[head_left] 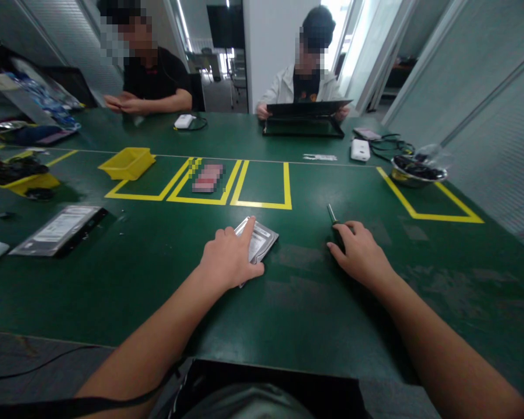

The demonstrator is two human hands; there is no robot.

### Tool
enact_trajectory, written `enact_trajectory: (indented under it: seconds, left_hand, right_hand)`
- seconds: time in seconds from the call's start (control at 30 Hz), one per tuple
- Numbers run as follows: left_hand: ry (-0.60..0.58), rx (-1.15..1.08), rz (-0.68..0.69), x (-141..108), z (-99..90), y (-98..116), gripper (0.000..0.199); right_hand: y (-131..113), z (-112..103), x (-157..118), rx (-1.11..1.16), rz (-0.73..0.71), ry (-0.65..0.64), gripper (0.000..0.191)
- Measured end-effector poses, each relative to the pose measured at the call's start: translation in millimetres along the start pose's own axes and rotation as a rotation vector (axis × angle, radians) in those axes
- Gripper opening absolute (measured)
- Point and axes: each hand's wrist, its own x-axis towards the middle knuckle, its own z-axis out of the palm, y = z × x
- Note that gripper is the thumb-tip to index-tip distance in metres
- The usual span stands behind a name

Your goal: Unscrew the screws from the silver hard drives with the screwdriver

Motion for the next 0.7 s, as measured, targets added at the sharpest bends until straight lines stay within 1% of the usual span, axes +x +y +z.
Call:
enact_trajectory:
  seconds: [0.07, 0.13, 0.2, 0.3, 0.43, 0.53, 0.6, 0.7]
  left_hand:
    - [-0.041, -0.004, -0.023, -0.4, -2.5, -4.5, 0.106]
    - [-0.042, -0.019, -0.029, -2.1, -3.0, -12.8, 0.103]
    - [-0.033, -0.036, -0.044, -5.7, -2.4, -25.2, 0.100]
    - [-0.009, -0.056, -0.099, -15.2, -2.1, -50.1, 0.098]
    - [-0.004, -0.075, -0.185, -36.2, -6.1, -90.5, 0.097]
    - [-0.051, -0.068, -0.253, -56.3, -8.7, -125.4, 0.094]
    - [-0.078, -0.048, -0.325, -71.0, -7.4, -152.3, 0.096]
    - [-0.102, -0.035, -0.469, -94.8, 0.5, -198.2, 0.101]
  right_hand:
    - [1.3, 1.8, 0.3, -0.005, -0.005, 0.005, 0.048]
    - [2.4, 3.2, 0.6, -0.004, -0.010, 0.009, 0.048]
    - [3.2, 4.0, 0.7, -0.003, -0.016, 0.012, 0.049]
    - [3.4, 4.0, 0.9, -0.007, -0.018, 0.015, 0.049]
    - [1.6, 2.8, 1.0, -0.013, -0.010, 0.004, 0.049]
    - [0.4, 1.9, 1.0, -0.019, -0.014, -0.005, 0.049]
    - [0.1, 1.6, 0.9, -0.020, -0.021, -0.011, 0.050]
    - [0.5, 1.9, 1.1, -0.019, -0.024, -0.010, 0.050]
